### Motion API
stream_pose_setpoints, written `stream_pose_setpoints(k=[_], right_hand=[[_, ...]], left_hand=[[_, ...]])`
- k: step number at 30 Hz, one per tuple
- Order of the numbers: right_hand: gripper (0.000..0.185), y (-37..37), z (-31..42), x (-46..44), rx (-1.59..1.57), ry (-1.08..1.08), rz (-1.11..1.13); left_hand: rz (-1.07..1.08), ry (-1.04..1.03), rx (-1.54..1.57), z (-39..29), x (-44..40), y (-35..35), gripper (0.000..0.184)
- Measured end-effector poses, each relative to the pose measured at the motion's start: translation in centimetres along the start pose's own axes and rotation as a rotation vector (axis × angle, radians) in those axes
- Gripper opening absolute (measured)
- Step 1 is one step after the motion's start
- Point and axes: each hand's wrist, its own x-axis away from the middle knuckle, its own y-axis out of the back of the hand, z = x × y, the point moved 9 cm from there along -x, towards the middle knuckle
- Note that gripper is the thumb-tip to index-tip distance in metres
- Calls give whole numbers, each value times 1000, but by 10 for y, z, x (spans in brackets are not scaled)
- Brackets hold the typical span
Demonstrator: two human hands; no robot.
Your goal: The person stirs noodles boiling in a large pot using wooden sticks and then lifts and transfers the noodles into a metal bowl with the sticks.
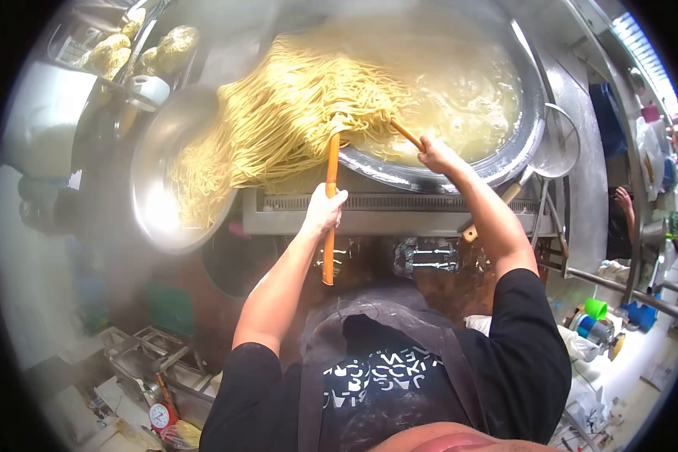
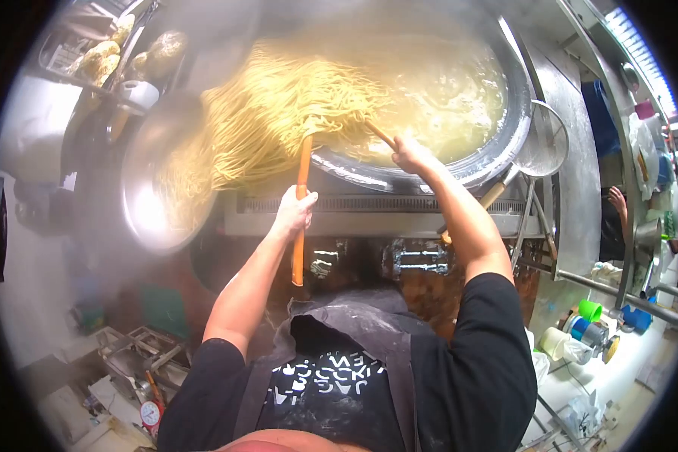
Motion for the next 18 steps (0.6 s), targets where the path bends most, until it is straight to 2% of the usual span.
stream_pose_setpoints(k=[5, 6, 9, 12, 13, 14, 15, 16, 18], right_hand=[[29, 0, 77, 26, -180, 21, 60], [30, -2, 114, 29, -196, 19, 48], [32, 12, 153, 51, -272, 4, 37], [32, 15, 210, 64, -217, -21, 23], [31, 10, 268, 65, -206, -26, 43], [30, 10, 304, 75, -288, -19, 69], [31, 9, 335, 72, -229, 12, 28], [32, 10, 336, 74, -179, 39, -9], [36, -14, 381, 47, -139, 105, -109]], left_hand=[[-6, -58, 78, -20, 30, 31, 24], [-10, -72, 75, -30, 37, 61, 24], [-26, -105, 74, -51, 68, 81, 24], [-17, -187, 107, -65, 90, 117, 24], [-13, -195, 127, -80, 104, 165, 23], [-14, -218, 185, -87, 114, 189, 22], [-24, -244, 171, -96, 119, 215, 22], [-35, -263, 150, -97, 125, 214, 22], [-69, -280, 207, -110, 131, 263, 22]])
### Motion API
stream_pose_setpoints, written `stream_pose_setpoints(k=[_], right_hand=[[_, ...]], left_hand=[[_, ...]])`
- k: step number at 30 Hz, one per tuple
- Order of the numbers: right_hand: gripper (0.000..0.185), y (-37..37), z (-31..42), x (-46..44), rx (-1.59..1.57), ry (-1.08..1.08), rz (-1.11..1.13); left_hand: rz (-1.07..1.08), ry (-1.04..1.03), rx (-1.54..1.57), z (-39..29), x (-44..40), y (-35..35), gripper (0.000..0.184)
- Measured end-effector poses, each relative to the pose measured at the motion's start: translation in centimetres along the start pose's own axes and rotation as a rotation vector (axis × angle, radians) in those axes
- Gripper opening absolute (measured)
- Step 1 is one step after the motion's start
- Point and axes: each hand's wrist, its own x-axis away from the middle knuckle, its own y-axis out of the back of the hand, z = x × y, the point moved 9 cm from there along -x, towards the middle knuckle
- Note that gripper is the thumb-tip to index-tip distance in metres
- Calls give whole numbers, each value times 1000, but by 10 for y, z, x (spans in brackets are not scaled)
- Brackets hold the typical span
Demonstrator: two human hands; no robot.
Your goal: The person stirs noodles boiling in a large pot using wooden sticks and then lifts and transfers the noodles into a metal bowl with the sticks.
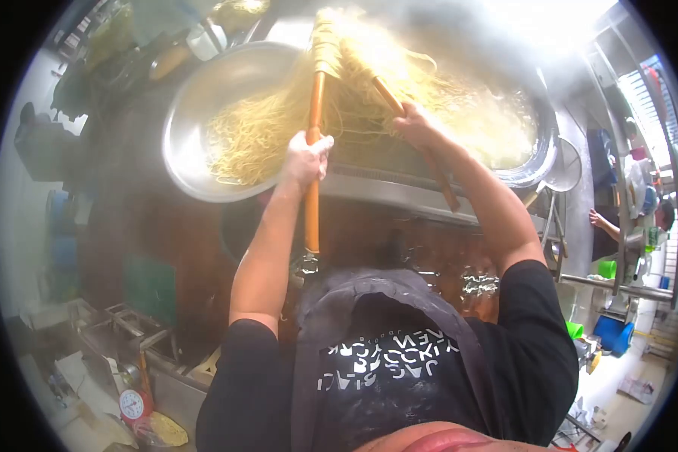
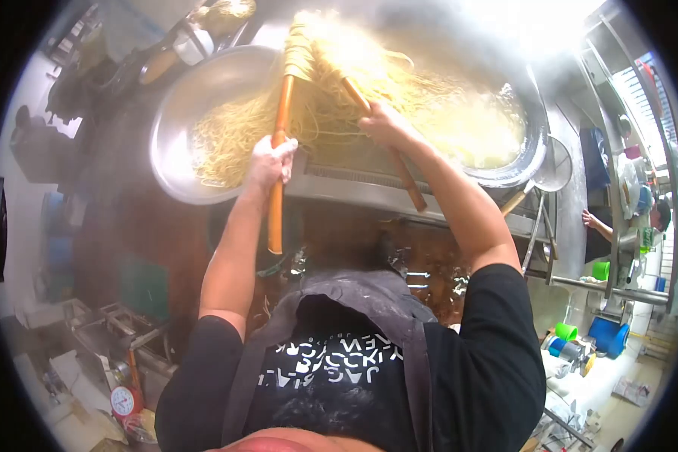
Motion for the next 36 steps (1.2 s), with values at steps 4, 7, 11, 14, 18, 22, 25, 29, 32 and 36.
stream_pose_setpoints(k=[4, 7, 11, 14, 18, 22, 25, 29, 32, 36], right_hand=[[41, -91, 71, -65, -97, 79, 49], [36, -128, 148, -54, -15, 132, 190], [33, -198, 142, -38, 243, 157, 295], [30, -201, 79, -3, 240, 108, 275], [28, -144, 1, 18, 480, 94, 247], [27, -83, -35, 41, 448, 150, 265], [28, -58, -77, 30, 348, 60, 311], [26, 49, -121, 43, 419, -9, 369], [21, 164, -175, 70, 463, -96, 332], [15, 295, -229, 80, 668, -177, 125]], left_hand=[[-69, -26, 62, -34, -2, 86, 22], [-174, 5, 109, -18, -8, 143, 23], [-241, 150, 22, 77, -6, 206, 30], [-219, 271, -283, 142, 21, 239, 21], [-230, 348, -536, 170, 54, 291, 28], [-176, 365, -685, 133, 58, 316, 29], [-124, 287, -975, 92, 75, 332, 29], [-153, 518, -999, -42, 191, 298, 37], [-259, 587, -1052, -110, 272, 286, 39], [-412, 402, -796, -144, 234, 119, 47]])
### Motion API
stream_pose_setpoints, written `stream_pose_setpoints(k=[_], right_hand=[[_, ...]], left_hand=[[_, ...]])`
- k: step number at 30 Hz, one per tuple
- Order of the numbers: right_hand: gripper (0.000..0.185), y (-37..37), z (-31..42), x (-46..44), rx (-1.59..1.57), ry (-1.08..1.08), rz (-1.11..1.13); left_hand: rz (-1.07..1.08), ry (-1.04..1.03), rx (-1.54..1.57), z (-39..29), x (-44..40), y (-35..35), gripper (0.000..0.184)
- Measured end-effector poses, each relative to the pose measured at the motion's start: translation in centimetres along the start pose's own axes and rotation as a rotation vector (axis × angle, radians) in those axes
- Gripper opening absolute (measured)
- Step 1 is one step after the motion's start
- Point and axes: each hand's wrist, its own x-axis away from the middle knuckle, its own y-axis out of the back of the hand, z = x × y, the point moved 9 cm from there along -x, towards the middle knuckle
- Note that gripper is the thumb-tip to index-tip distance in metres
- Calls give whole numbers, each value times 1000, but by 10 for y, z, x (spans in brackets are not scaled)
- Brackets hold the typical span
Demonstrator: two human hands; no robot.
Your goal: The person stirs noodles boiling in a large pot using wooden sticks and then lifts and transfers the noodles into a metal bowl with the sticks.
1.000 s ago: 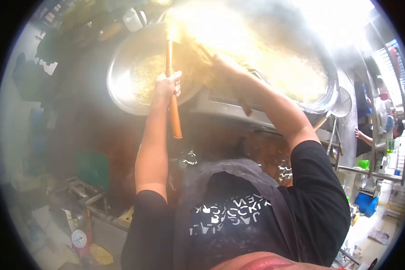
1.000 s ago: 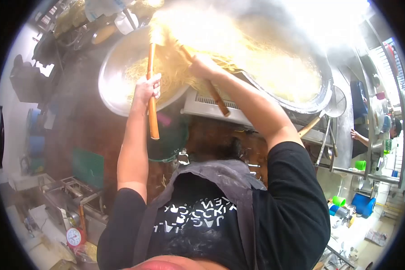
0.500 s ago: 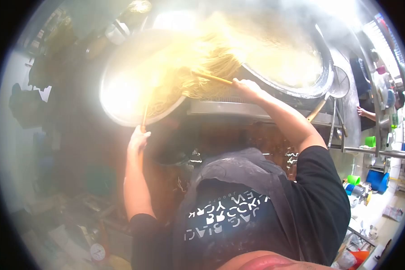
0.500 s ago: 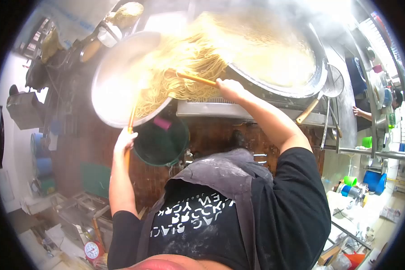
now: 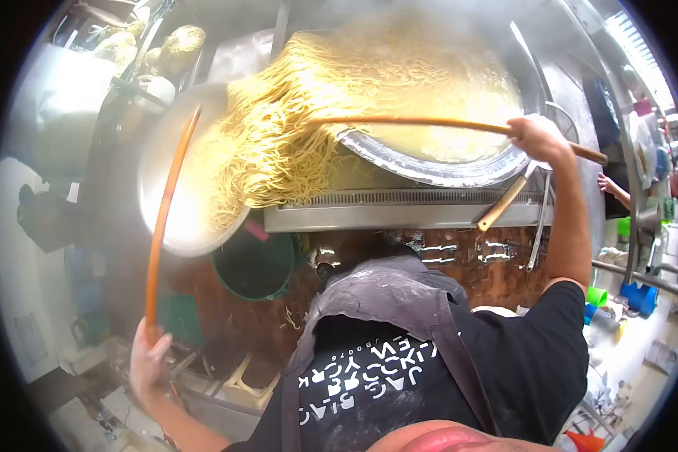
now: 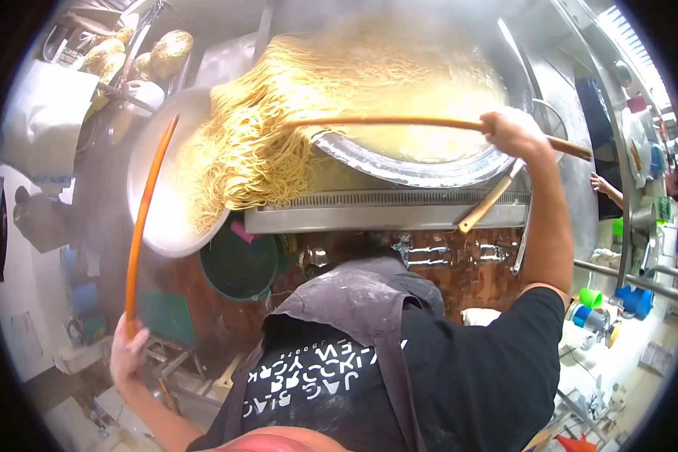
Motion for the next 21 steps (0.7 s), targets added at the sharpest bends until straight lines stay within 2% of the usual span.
stream_pose_setpoints(k=[2, 3, 4, 5, 6, 9, 13, 14, 17, 19, 21], right_hand=[[17, 9, -47, -19, -72, -94, 20], [22, 12, -67, -34, -25, -73, -3], [17, 11, -91, -48, -21, -59, -87], [19, 9, -120, -62, 31, -74, -159], [21, 9, -144, -74, 86, -85, -228], [19, 10, -185, -100, 208, -113, -88], [21, -42, -194, -160, 161, -27, 31], [23, -59, -177, -171, 166, -22, 79], [29, -122, -115, -207, 28, 161, 5], [33, -140, -63, -203, -54, 139, 41], [29, -182, -51, -208, -155, 110, 9]], left_hand=[[176, -9, 245, -48, -22, -105, 39], [341, 53, 295, -63, -26, -161, 33], [507, 114, 345, -80, -23, -210, 28], [610, 155, 354, -98, -16, -247, 24], [713, 200, 366, -113, -8, -278, 22], [932, 291, 364, -138, 3, -330, 20], [864, 291, 427, -149, -44, -399, 23], [842, 263, 474, -150, -64, -420, 24], [740, 148, 613, -161, -118, -477, 26], [660, 65, 627, -165, -151, -503, 26], [570, -10, 611, -164, -171, -516, 27]])
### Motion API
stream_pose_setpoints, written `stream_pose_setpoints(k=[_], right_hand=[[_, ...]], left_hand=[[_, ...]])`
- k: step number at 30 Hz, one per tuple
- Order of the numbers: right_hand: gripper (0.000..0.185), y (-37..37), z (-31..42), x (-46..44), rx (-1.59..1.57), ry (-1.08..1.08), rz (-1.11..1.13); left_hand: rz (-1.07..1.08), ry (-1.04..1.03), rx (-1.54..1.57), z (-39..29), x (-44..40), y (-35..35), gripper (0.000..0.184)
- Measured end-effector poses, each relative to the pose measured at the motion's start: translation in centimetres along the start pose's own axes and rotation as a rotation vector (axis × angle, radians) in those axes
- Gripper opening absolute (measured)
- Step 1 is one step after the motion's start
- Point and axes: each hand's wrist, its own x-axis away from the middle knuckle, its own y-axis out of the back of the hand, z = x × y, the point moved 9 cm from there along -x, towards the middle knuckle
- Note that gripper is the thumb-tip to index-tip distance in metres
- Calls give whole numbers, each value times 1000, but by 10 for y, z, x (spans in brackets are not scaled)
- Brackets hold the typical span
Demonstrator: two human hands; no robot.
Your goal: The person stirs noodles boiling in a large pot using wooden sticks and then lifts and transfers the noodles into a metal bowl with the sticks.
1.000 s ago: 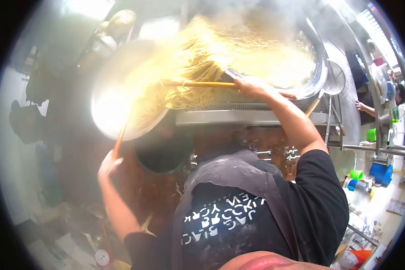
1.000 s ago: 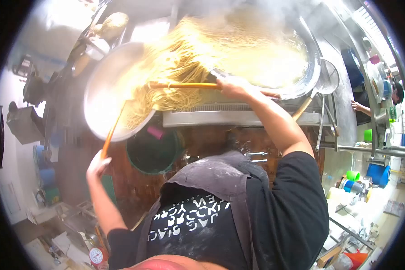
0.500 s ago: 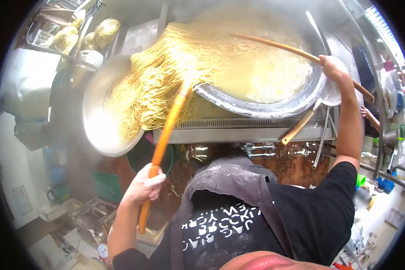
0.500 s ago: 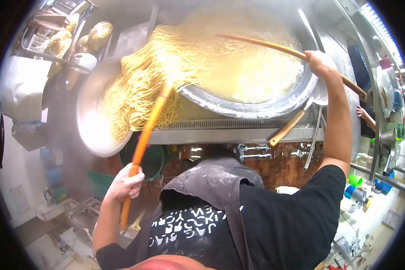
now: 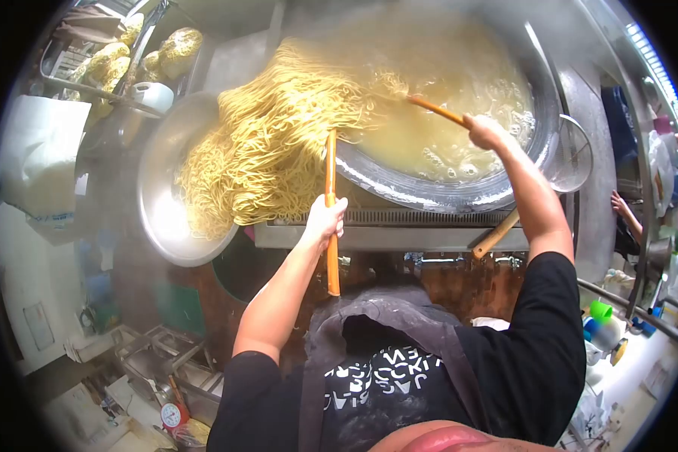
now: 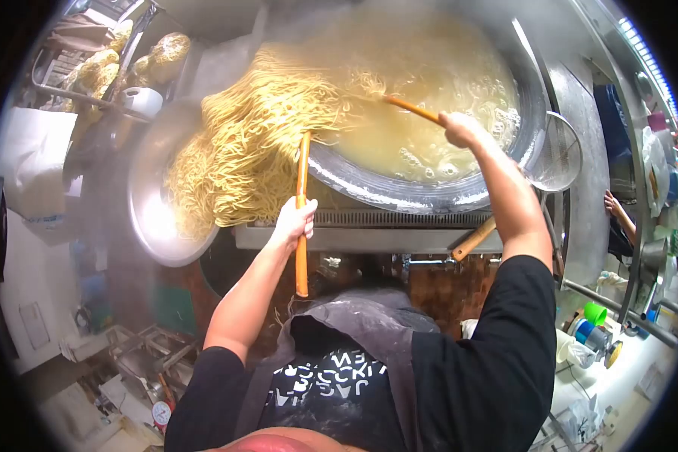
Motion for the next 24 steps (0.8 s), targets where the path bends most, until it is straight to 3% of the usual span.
stream_pose_setpoints(k=[3, 11, 15, 24], right_hand=[[25, -26, 45, 36, -96, -14, 117], [36, -78, 183, 98, -466, -13, -37], [31, -38, 270, 133, -517, -42, 36], [30, 20, 491, 161, -345, 185, -59]], left_hand=[[-58, -104, -84, 6, -30, 17, 26], [-82, -217, -105, -15, -7, 53, 26], [-76, -296, -45, -37, 34, 90, 26], [-117, -432, 153, -81, 136, 252, 26]])
